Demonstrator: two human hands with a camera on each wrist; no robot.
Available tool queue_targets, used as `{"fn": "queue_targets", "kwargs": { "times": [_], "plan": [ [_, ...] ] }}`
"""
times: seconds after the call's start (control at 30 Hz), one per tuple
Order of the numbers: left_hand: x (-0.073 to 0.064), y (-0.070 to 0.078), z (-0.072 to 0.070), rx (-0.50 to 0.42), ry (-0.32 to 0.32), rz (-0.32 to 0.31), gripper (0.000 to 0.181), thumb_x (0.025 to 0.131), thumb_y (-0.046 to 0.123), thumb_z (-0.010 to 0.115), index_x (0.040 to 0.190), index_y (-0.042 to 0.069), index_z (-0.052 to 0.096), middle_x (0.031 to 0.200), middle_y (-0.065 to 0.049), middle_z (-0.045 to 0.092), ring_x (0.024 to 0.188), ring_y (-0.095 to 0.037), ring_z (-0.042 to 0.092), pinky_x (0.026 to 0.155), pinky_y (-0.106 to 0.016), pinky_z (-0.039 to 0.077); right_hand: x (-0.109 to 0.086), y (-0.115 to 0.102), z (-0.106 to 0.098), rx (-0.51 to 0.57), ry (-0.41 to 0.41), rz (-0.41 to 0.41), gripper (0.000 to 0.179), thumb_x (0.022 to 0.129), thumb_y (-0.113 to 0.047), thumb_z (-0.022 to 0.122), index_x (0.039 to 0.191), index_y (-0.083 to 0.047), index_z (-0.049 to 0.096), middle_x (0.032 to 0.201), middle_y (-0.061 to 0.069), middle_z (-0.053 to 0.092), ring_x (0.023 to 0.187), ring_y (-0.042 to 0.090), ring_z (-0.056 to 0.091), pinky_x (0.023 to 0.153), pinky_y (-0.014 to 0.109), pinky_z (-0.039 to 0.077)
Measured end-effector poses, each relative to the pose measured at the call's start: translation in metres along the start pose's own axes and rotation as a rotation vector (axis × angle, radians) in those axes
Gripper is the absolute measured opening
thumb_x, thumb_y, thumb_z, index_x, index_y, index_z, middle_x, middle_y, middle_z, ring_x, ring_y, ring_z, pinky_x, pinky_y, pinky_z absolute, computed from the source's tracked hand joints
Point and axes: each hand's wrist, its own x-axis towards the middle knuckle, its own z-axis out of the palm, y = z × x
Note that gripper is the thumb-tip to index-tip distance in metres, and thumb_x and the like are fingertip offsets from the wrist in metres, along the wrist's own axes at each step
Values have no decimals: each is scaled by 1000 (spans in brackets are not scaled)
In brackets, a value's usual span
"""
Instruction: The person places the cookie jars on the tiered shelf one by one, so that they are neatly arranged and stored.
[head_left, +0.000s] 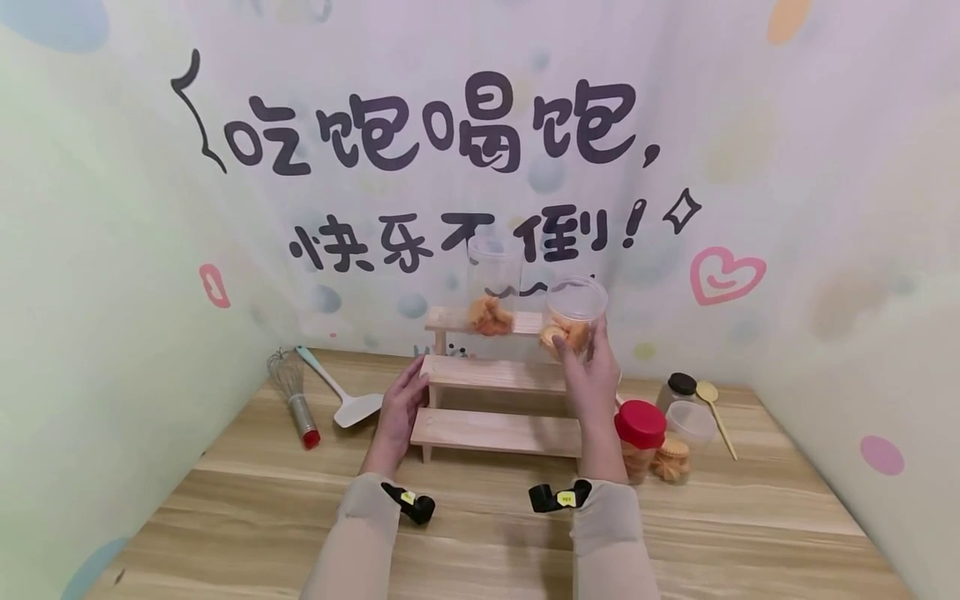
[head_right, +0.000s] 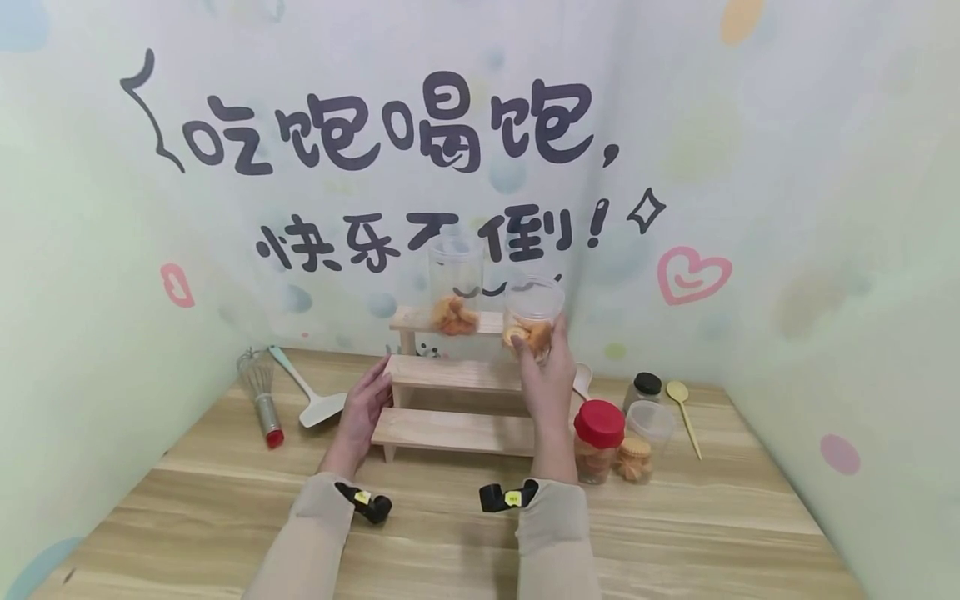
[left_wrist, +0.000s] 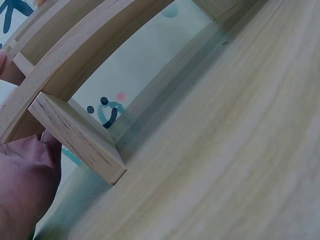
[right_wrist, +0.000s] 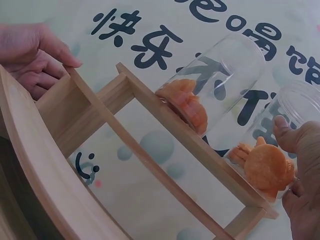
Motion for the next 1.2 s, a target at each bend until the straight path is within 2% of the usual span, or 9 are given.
{"fn": "queue_targets", "kwargs": {
  "times": [0.2, 0.47, 0.87, 1.2],
  "plan": [
    [-1, 0, 0, 0, 2, 1, 55, 99, 24, 61, 152, 17, 46, 153, -11, 45, 139, -27, 44, 119, -42, 29, 0, 2, 2, -14, 8, -19, 86, 94, -37, 72, 161, -22, 20, 162, 3, 29, 145, 25, 35, 115, 40, 35],
    [-1, 0, 0, 9, 0, 2, 56, 100, 25, 61, 153, 17, 45, 154, -10, 44, 140, -26, 43, 119, -42, 29, 0, 3, 3, 32, 32, -28, 81, 96, -29, 71, 160, -12, 24, 161, 6, 30, 144, 22, 35, 115, 37, 35],
    [-1, 1, 1, 10, 3, 7, 54, 101, 22, 59, 153, 16, 45, 156, -8, 44, 141, -26, 43, 119, -41, 28, 1, 3, 4, 58, 40, -22, 75, 98, -25, 68, 159, -10, 26, 162, 0, 29, 145, 17, 33, 115, 34, 34],
    [-2, 2, 1, 16, -4, 7, 57, 100, 23, 60, 154, 15, 43, 155, -9, 43, 141, -26, 42, 119, -41, 28, 0, 2, 5, 52, 55, -43, 73, 98, -22, 68, 157, -4, 30, 160, 7, 32, 144, 20, 36, 113, 34, 38]
  ]
}}
